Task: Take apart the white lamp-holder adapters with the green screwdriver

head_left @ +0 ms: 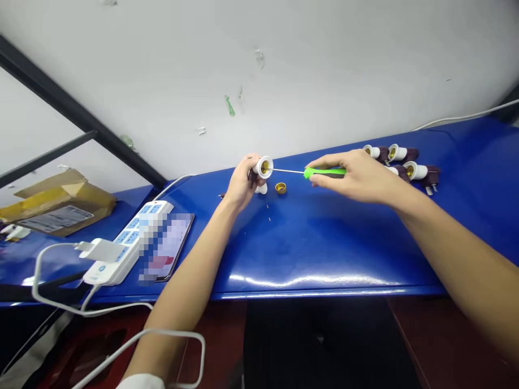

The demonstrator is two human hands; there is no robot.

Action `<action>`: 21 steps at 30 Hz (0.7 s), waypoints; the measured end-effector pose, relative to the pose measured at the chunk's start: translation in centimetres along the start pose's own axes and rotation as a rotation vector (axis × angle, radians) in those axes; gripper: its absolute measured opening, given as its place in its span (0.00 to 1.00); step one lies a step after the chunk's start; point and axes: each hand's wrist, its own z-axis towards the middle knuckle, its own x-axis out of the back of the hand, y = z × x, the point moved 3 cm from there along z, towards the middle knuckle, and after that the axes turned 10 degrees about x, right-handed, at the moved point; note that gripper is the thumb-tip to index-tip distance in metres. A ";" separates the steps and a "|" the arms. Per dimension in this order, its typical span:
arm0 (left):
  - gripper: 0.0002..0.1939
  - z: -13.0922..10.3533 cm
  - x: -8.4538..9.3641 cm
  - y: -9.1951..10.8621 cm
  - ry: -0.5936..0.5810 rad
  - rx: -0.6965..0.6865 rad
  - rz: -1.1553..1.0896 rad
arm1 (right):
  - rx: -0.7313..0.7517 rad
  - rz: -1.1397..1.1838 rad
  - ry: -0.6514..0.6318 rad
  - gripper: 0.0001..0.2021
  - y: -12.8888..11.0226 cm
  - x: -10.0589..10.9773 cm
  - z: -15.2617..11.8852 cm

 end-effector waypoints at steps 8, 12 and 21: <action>0.11 0.4 0.4 -0.3 -0.053 -0.049 0.026 | -0.007 -0.029 -0.011 0.17 -0.2 0.2 0.0; 0.10 0.4 0.5 -0.3 -0.048 -0.043 0.016 | 0.008 -0.058 -0.021 0.15 -0.3 0.2 0.1; 0.11 0.2 0.2 -0.1 -0.053 -0.048 0.033 | -0.022 -0.078 -0.036 0.14 -0.5 0.3 0.1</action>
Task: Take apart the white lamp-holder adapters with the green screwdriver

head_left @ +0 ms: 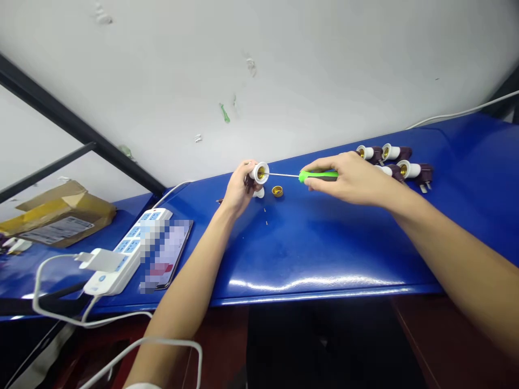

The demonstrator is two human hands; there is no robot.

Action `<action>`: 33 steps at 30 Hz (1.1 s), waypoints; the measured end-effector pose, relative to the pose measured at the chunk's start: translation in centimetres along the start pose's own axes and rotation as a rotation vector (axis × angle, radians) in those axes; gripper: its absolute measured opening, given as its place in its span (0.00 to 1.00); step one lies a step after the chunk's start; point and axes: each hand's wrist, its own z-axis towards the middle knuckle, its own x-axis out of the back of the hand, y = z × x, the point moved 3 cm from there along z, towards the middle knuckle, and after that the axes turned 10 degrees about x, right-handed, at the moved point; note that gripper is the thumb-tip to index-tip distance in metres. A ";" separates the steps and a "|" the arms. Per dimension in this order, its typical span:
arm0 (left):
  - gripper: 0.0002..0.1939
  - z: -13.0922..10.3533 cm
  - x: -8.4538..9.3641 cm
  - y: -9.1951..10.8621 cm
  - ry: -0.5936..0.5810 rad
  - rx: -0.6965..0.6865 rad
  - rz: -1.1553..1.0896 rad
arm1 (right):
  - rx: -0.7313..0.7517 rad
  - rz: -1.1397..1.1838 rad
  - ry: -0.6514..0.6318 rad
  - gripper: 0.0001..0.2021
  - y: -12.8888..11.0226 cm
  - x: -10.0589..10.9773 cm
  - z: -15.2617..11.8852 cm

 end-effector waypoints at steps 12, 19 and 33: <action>0.11 0.0 0.0 0.0 0.003 0.007 0.011 | -0.006 0.064 0.006 0.14 0.2 0.0 0.1; 0.11 -0.1 -0.1 -0.1 0.030 0.029 0.024 | -0.073 0.142 -0.046 0.14 0.1 -0.1 0.0; 0.08 0.3 0.6 -0.7 0.044 -0.017 0.138 | -0.189 0.129 -0.225 0.25 0.2 -0.1 -0.2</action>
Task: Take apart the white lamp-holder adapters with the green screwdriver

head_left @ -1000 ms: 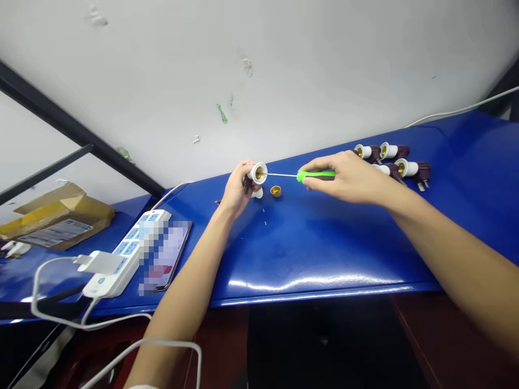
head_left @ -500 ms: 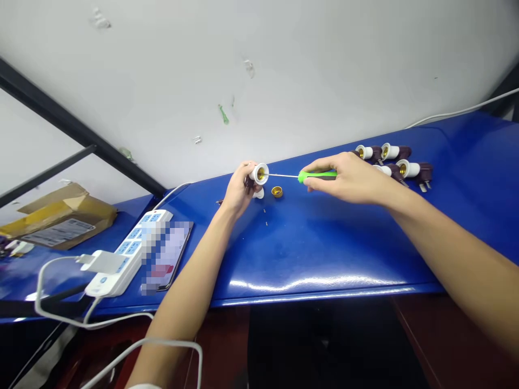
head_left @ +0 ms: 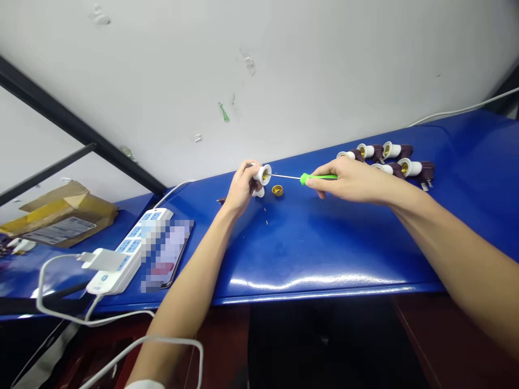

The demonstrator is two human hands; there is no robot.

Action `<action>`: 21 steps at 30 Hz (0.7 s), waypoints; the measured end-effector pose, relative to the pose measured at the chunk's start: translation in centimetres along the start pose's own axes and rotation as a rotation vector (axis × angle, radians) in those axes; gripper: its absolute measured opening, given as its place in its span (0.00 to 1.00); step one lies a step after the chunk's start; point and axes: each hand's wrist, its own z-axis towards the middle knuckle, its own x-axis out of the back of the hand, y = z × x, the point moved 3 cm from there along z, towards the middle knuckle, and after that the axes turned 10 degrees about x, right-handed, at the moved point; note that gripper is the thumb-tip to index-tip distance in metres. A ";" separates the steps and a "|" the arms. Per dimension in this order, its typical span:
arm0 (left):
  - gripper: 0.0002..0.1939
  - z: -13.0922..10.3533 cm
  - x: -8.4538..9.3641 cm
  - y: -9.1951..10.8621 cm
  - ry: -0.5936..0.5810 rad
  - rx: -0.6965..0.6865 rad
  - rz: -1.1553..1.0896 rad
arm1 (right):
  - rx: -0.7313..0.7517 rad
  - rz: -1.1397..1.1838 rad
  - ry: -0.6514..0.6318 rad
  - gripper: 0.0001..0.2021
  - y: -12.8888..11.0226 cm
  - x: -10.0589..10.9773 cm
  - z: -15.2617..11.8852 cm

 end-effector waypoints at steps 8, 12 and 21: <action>0.08 -0.1 -0.2 0.3 -0.004 -0.008 -0.051 | -0.066 0.336 -0.119 0.21 0.9 -0.8 0.4; 0.09 -0.1 -0.1 0.5 0.027 0.005 -0.087 | 0.065 0.136 0.005 0.15 0.7 -0.8 0.7; 0.12 0.1 -0.2 0.3 -0.016 0.019 -0.115 | 0.269 -0.192 0.248 0.12 0.9 -1.0 0.8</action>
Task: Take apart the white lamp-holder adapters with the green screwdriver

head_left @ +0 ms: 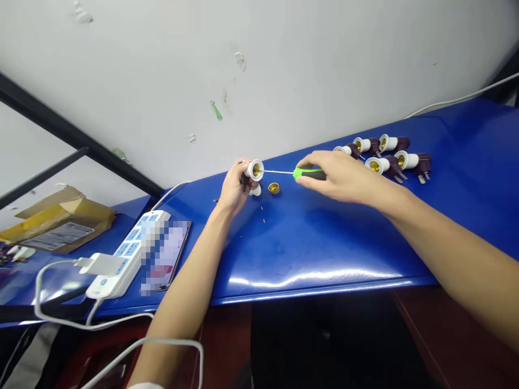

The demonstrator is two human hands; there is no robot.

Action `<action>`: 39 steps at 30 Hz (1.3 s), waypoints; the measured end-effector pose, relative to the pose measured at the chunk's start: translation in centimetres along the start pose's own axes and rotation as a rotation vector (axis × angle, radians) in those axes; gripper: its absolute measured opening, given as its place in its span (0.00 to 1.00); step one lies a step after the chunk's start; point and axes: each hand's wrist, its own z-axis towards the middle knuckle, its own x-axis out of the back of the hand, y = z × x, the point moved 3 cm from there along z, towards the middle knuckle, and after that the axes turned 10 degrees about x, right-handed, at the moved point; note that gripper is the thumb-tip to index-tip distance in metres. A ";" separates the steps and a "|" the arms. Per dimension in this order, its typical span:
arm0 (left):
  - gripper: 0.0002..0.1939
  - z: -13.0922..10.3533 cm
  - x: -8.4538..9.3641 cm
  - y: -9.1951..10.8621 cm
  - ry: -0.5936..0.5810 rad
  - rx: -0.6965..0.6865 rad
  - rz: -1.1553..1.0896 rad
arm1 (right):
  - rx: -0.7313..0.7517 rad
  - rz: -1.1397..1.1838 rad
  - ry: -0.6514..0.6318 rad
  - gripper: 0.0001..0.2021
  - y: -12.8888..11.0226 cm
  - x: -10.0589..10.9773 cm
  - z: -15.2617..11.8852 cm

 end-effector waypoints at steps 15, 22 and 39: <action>0.19 -0.2 0.4 0.4 -0.053 0.055 -0.045 | -0.133 0.205 -0.071 0.16 -1.1 2.2 0.0; 0.16 -0.2 0.3 0.3 -0.019 0.064 -0.027 | -0.133 0.163 -0.055 0.17 -1.5 2.1 -0.1; 0.09 -0.1 0.2 -0.1 -0.001 0.049 -0.020 | -0.232 0.177 -0.205 0.15 -2.0 1.6 -0.1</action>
